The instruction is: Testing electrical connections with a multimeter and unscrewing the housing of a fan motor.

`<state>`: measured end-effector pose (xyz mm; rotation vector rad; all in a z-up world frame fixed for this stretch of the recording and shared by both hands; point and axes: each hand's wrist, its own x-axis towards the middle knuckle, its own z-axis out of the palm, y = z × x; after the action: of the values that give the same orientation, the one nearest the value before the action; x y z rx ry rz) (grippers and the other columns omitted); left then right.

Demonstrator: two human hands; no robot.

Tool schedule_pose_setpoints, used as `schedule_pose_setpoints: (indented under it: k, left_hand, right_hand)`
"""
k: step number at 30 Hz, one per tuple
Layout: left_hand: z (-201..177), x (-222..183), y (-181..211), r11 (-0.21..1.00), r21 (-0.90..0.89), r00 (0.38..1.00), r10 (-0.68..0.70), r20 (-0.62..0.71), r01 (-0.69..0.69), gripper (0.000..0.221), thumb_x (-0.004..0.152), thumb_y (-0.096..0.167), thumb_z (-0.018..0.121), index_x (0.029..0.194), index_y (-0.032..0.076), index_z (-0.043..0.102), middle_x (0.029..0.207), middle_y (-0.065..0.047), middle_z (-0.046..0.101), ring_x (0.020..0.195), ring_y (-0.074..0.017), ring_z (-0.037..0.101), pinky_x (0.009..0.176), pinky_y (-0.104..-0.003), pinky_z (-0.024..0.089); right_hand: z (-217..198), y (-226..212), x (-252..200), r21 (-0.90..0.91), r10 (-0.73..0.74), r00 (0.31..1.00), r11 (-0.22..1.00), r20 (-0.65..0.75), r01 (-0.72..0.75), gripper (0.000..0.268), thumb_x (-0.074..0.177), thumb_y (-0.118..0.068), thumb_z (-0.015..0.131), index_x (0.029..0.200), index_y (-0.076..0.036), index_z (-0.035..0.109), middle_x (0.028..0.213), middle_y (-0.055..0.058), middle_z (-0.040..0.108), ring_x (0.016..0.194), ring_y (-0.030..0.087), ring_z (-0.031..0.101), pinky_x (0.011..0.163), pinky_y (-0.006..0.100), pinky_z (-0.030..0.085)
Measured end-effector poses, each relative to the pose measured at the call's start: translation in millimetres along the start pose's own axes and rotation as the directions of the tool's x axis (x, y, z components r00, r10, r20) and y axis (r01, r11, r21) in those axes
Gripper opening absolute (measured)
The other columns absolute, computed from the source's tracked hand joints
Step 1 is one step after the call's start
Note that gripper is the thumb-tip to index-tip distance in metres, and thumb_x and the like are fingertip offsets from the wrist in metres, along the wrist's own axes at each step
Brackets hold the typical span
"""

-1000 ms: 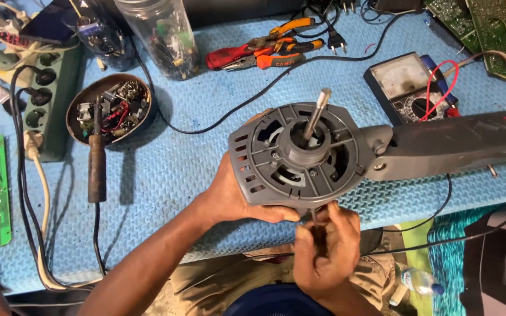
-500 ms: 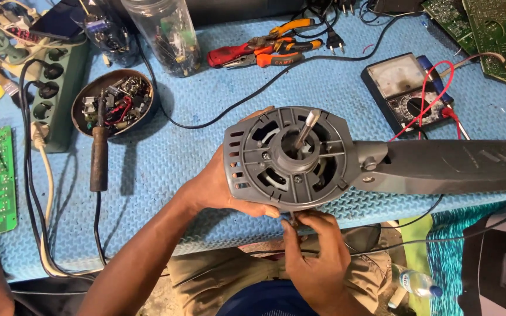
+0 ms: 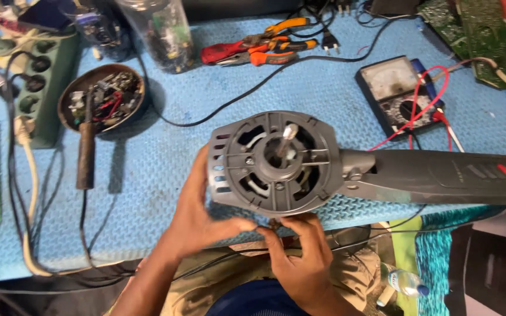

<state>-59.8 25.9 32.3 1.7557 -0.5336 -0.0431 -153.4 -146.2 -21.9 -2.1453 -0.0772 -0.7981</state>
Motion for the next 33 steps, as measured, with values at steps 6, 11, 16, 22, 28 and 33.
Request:
schedule_pose_setpoints:
  k: [6, 11, 16, 22, 28, 33]
  left_hand:
    - [50.9, -59.1, -32.1, 0.904, 0.398, 0.842, 0.334, -0.423, -0.158, 0.066, 0.076, 0.049, 0.080, 0.117, 0.005, 0.055, 0.116, -0.016, 0.059, 0.112, -0.0308, 0.058, 0.101, -0.043, 0.046]
    - [65.2, -55.4, -36.9, 0.821, 0.530, 0.872, 0.404, -0.277, -0.211, 0.040, 0.076, 0.036, 0.090, 0.088, 0.008, 0.065, 0.084, -0.004, 0.070, 0.073, -0.0223, 0.059, 0.071, -0.034, 0.043]
    - [65.5, -48.8, -35.6, 0.803, 0.541, 0.874, 0.428, -0.229, -0.251, 0.029, 0.079, 0.028, 0.090, 0.090, 0.010, 0.070, 0.087, -0.001, 0.074, 0.090, -0.0243, 0.070, 0.082, -0.037, 0.049]
    - [74.5, -54.1, -27.5, 0.844, 0.489, 0.891, 0.379, -0.249, -0.222, 0.019, 0.090, 0.026, 0.080, 0.096, 0.009, 0.072, 0.086, -0.001, 0.076, 0.075, -0.0216, 0.065, 0.072, -0.035, 0.042]
    - [84.4, -55.9, -31.2, 0.861, 0.474, 0.880, 0.361, -0.309, -0.187, 0.017, 0.094, 0.026, 0.072, 0.096, 0.010, 0.069, 0.082, 0.001, 0.073, 0.074, -0.0210, 0.061, 0.076, -0.038, 0.039]
    - [82.5, -57.3, -33.6, 0.858, 0.464, 0.864, 0.393, -0.316, -0.220, 0.020, 0.097, 0.027, 0.072, 0.093, 0.009, 0.065, 0.074, 0.001, 0.065, 0.071, -0.0216, 0.056, 0.072, -0.038, 0.037]
  right_hand:
    - [-23.9, -3.8, 18.8, 0.035, -0.048, 0.999, 0.998, 0.015, 0.048, 0.033, 0.078, -0.014, 0.089, 0.100, -0.003, 0.067, 0.094, 0.011, 0.069, 0.084, 0.022, 0.072, 0.078, 0.032, 0.060]
    - [-104.8, 25.4, 43.9, 0.212, -0.151, 0.971, 0.971, 0.186, 0.111, 0.025, 0.077, -0.013, 0.087, 0.098, -0.008, 0.074, 0.084, 0.003, 0.077, 0.071, 0.015, 0.073, 0.068, 0.027, 0.061]
    - [-142.8, 55.9, 165.0, -0.284, -0.200, 0.963, 0.927, 0.181, 0.246, 0.010, 0.104, 0.003, 0.081, 0.113, 0.004, 0.077, 0.112, 0.017, 0.076, 0.102, 0.027, 0.070, 0.094, 0.038, 0.052]
    - [-87.2, 85.0, 265.8, -0.482, 0.456, 0.512, 0.872, 0.728, -0.092, 0.017, 0.091, -0.011, 0.076, 0.107, -0.011, 0.083, 0.096, 0.006, 0.087, 0.090, 0.012, 0.078, 0.077, 0.031, 0.054]
    - [-35.7, 143.0, 264.3, -0.377, 0.369, 0.096, 0.848, 0.925, 0.372, 0.023, 0.081, -0.012, 0.084, 0.082, -0.018, 0.062, 0.086, -0.005, 0.060, 0.080, 0.011, 0.058, 0.073, 0.028, 0.044]
    - [-31.3, 98.0, 256.8, -0.539, 0.579, 0.096, 0.668, 0.809, 0.513, 0.017, 0.085, -0.015, 0.060, 0.095, -0.024, 0.071, 0.104, -0.003, 0.078, 0.087, 0.014, 0.071, 0.069, 0.033, 0.048]
